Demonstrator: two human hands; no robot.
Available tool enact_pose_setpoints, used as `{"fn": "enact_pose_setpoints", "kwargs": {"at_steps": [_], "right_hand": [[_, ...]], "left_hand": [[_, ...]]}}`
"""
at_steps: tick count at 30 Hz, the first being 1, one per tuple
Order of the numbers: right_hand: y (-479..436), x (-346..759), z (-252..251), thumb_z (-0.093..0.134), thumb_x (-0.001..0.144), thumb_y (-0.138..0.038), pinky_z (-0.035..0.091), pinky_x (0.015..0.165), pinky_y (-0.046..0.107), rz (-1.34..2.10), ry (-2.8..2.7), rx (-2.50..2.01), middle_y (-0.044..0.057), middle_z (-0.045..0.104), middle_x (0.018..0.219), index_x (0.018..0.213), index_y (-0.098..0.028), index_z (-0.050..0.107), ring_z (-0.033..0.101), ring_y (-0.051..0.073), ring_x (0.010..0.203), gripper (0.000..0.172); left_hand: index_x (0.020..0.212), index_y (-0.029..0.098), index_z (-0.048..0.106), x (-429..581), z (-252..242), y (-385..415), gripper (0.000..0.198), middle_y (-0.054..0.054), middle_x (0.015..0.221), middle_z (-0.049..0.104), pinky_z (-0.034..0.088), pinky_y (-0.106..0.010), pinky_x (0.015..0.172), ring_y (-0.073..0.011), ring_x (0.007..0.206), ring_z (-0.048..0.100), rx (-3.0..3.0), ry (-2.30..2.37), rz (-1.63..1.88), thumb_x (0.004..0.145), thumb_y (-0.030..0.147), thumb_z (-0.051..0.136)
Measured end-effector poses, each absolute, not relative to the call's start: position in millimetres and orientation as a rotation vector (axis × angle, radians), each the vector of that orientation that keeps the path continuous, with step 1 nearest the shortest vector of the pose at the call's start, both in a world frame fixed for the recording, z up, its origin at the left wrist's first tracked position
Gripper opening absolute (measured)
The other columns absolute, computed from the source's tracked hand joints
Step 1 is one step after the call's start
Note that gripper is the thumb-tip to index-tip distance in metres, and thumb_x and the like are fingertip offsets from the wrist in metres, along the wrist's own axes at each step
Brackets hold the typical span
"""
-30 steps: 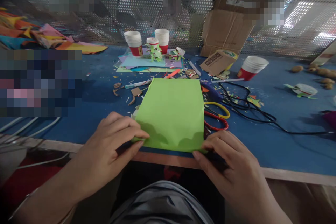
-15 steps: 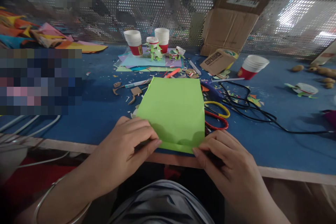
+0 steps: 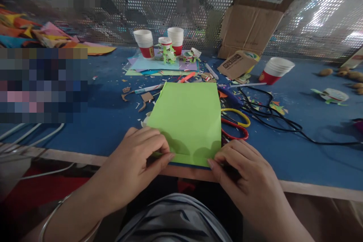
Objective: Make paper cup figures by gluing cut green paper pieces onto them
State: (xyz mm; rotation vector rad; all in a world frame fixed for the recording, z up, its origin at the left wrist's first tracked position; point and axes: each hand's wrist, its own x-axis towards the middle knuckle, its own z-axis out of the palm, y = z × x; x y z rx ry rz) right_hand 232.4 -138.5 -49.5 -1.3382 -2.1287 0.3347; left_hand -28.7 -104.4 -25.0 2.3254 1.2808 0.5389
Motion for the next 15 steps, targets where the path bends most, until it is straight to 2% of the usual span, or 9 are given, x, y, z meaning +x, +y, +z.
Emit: {"fn": "enact_pose_setpoints", "kwargs": {"at_steps": [15], "right_hand": [[-139.2,235.5,-52.8,0.065,0.098,-0.027,0.047,0.07,0.032,0.313,-2.141,-1.313,0.0,0.061,0.081,0.084,-0.024,0.057,0.058,0.018,0.078,0.016]], "left_hand": [[0.081,0.021,0.059,-44.7,-25.4,-109.2,0.016,0.003,0.08,0.064,0.027,-0.036,0.076,-0.0198,0.082,0.052,2.276,1.418,0.551,0.094,0.022,0.068]]}}
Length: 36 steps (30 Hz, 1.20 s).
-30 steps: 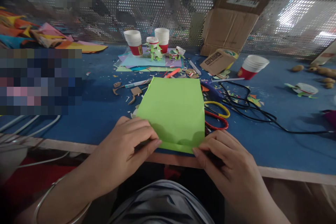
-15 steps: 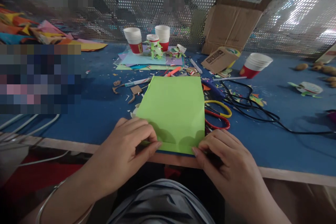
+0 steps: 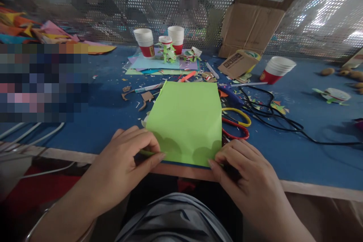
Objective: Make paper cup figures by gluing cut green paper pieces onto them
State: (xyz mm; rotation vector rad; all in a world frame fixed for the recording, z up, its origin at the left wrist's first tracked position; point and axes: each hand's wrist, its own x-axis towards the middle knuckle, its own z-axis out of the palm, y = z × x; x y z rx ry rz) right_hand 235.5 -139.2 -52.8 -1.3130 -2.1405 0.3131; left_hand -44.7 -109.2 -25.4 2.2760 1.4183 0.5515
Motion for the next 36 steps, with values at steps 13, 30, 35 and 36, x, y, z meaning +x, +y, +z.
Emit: {"fn": "enact_pose_setpoints", "kwargs": {"at_steps": [13,30,35,36], "right_hand": [[-138.8,235.4,-52.3,0.065,0.098,-0.026,0.046,0.069,0.032,0.312,-2.146,-1.321,0.0,0.062,0.081,0.085,-0.024,0.057,0.058,0.017,0.077,0.016],[-137.7,233.8,-49.9,0.064,0.098,-0.026,0.047,0.069,0.033,0.319,-2.151,-1.328,0.001,0.062,0.08,0.084,-0.024,0.057,0.058,0.018,0.077,0.016],[-136.9,233.7,-49.1,0.063,0.099,-0.025,0.046,0.066,0.032,0.289,-2.171,-1.308,0.001,0.061,0.078,0.082,-0.024,0.055,0.057,0.017,0.074,0.018],[-137.1,233.8,-49.1,0.062,0.099,-0.025,0.046,0.066,0.032,0.284,-2.172,-1.309,0.001,0.061,0.077,0.082,-0.024,0.055,0.056,0.017,0.073,0.018]], "left_hand": [[0.095,0.023,0.055,-57.7,-31.3,-109.8,0.012,0.003,0.084,0.061,0.033,-0.035,0.075,-0.019,0.078,0.054,2.26,1.547,0.592,0.092,0.017,0.065],[0.088,0.024,0.058,-59.7,-20.5,-99.7,0.011,0.003,0.073,0.062,0.034,-0.031,0.066,-0.0174,0.068,0.052,2.232,1.535,0.439,0.093,0.026,0.067],[0.101,0.024,0.059,-57.2,-25.8,-108.7,0.008,0.001,0.087,0.062,0.033,-0.034,0.075,-0.0191,0.081,0.055,2.359,1.497,0.509,0.096,0.018,0.061],[0.107,0.025,0.061,-56.6,-28.0,-111.0,0.016,0.0,0.092,0.062,0.032,-0.035,0.077,-0.0199,0.086,0.054,2.425,1.47,0.546,0.097,0.013,0.057]]}}
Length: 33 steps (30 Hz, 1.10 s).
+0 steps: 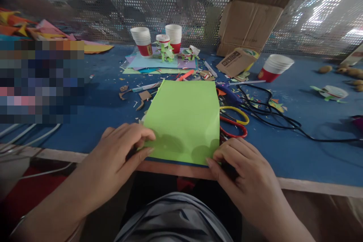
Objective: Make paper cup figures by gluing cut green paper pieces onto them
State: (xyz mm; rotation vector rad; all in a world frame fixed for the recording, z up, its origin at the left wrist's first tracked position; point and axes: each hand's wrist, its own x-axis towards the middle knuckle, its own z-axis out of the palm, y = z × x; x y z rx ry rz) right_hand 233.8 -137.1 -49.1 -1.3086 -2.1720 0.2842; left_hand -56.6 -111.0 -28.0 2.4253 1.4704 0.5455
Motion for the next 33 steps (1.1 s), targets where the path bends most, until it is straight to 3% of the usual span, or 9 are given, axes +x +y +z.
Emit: {"fn": "enact_pose_setpoints", "kwargs": {"at_steps": [4,9,15,23,30,33], "right_hand": [[-137.8,234.1,-49.9,0.063,0.099,-0.026,0.046,0.067,0.032,0.28,-2.175,-1.328,0.001,0.061,0.078,0.082,-0.023,0.055,0.056,0.017,0.075,0.018],[-138.4,235.1,-50.8,0.063,0.098,-0.026,0.047,0.068,0.032,0.262,-2.184,-1.334,0.001,0.062,0.079,0.082,-0.023,0.056,0.057,0.018,0.076,0.018],[-137.6,233.7,-48.5,0.063,0.098,-0.026,0.047,0.067,0.032,0.273,-2.169,-1.327,0.001,0.062,0.079,0.081,-0.023,0.056,0.058,0.018,0.075,0.019],[-139.2,234.2,-47.4,0.063,0.098,-0.026,0.048,0.067,0.033,0.273,-2.16,-1.325,0.001,0.062,0.078,0.082,-0.023,0.057,0.059,0.018,0.074,0.017],[-141.0,234.0,-46.8,0.064,0.097,-0.024,0.048,0.067,0.033,0.276,-2.15,-1.346,0.001,0.061,0.08,0.083,-0.024,0.056,0.059,0.019,0.075,0.016],[-146.3,232.2,-49.9,0.065,0.096,-0.024,0.049,0.076,0.038,0.142,-2.149,-1.377,0.005,0.063,0.092,0.096,-0.024,0.062,0.061,0.023,0.086,0.003]], "left_hand": [[0.125,0.042,0.063,-55.9,-33.8,-113.2,0.052,-0.004,0.113,0.054,0.029,-0.037,0.082,-0.0227,0.1,0.046,2.731,1.24,0.59,0.097,0.002,0.046],[0.142,0.055,0.052,-55.8,-27.4,-103.0,0.063,-0.004,0.121,0.05,0.032,-0.039,0.091,-0.024,0.108,0.043,2.943,0.926,0.34,0.1,0.008,0.051],[0.144,0.053,0.051,-52.1,-20.1,-99.2,0.056,-0.005,0.118,0.054,0.032,-0.038,0.09,-0.0237,0.105,0.044,3.02,0.894,0.231,0.103,0.015,0.051],[0.132,0.048,0.064,-55.2,-17.6,-96.7,0.04,-0.003,0.105,0.054,0.03,-0.037,0.085,-0.0237,0.1,0.044,2.975,0.911,0.279,0.105,0.022,0.051],[0.135,0.043,0.062,-73.2,-21.5,-100.1,0.046,-0.003,0.096,0.055,0.028,-0.038,0.082,-0.0241,0.094,0.044,2.979,0.9,0.35,0.101,0.015,0.052],[0.137,0.042,0.06,-73.7,-20.1,-102.0,0.051,-0.003,0.096,0.058,0.029,-0.039,0.082,-0.0252,0.096,0.045,3.005,0.912,0.32,0.097,0.011,0.054]]}}
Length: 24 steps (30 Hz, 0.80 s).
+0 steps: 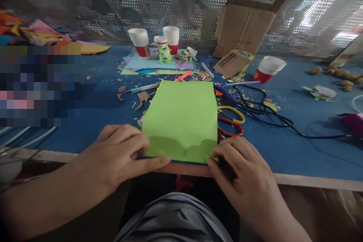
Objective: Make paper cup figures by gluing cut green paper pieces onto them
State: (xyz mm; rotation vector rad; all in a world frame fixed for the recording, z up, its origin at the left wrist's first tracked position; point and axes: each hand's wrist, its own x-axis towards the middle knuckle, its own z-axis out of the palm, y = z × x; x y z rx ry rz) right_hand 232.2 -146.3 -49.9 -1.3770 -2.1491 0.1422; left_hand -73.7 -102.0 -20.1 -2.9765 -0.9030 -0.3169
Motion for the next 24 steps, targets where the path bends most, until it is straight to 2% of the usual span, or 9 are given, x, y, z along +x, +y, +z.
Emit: {"fn": "enact_pose_setpoints", "kwargs": {"at_steps": [4,6,11,18,21,24], "right_hand": [[-157.0,225.3,-54.6,0.057,0.096,-0.013,0.042,0.081,0.044,-0.229,-2.291,-1.303,0.011,0.062,0.112,0.126,-0.03,0.065,0.056,0.03,0.099,0.036],[-161.7,221.6,-56.2,0.053,0.097,-0.009,0.04,0.083,0.045,-0.276,-2.407,-1.222,0.011,0.064,0.114,0.133,-0.032,0.064,0.054,0.032,0.105,0.044],[-166.4,220.4,-57.7,0.051,0.1,-0.011,0.039,0.087,0.045,-0.212,-2.494,-1.171,0.01,0.071,0.108,0.141,-0.028,0.061,0.058,0.03,0.105,0.046],[-167.3,238.3,-50.8,0.053,0.094,-0.007,0.043,0.078,0.042,-0.354,-2.415,-1.229,0.004,0.077,0.097,0.129,-0.033,0.068,0.066,0.026,0.091,0.046],[-169.3,243.1,-48.1,0.053,0.092,-0.005,0.043,0.077,0.041,-0.386,-2.367,-1.25,0.005,0.075,0.091,0.125,-0.03,0.07,0.066,0.025,0.086,0.045],[-170.9,245.5,-48.6,0.053,0.093,-0.004,0.043,0.076,0.04,-0.377,-2.348,-1.25,0.005,0.074,0.087,0.125,-0.028,0.07,0.065,0.024,0.084,0.044]], "left_hand": [[0.131,0.037,0.064,-68.0,-15.6,-104.5,0.042,-0.003,0.098,0.062,0.031,-0.041,0.083,-0.0262,0.1,0.048,-2.968,-0.872,-0.265,0.097,0.014,0.056],[0.129,0.035,0.065,-65.0,-13.9,-106.7,0.037,-0.003,0.096,0.063,0.032,-0.041,0.082,-0.0263,0.099,0.049,-2.955,-0.88,-0.249,0.098,0.017,0.056],[0.127,0.031,0.067,-61.6,-14.5,-113.4,0.034,-0.003,0.097,0.065,0.033,-0.04,0.081,-0.0261,0.097,0.05,-2.928,-0.896,-0.239,0.098,0.018,0.055],[0.135,0.031,0.064,-70.4,-21.4,-123.3,0.046,-0.004,0.101,0.068,0.032,-0.041,0.08,-0.0265,0.097,0.05,-2.848,-0.959,-0.315,0.095,0.011,0.052],[0.136,0.031,0.063,-80.0,-23.3,-127.5,0.055,-0.004,0.102,0.067,0.031,-0.041,0.078,-0.0271,0.096,0.05,-2.808,-1.007,-0.313,0.09,0.005,0.05],[0.137,0.031,0.064,-92.4,-23.9,-131.4,0.06,-0.005,0.094,0.065,0.03,-0.042,0.075,-0.0273,0.09,0.05,-2.746,-1.086,-0.283,0.087,0.001,0.049]]}}
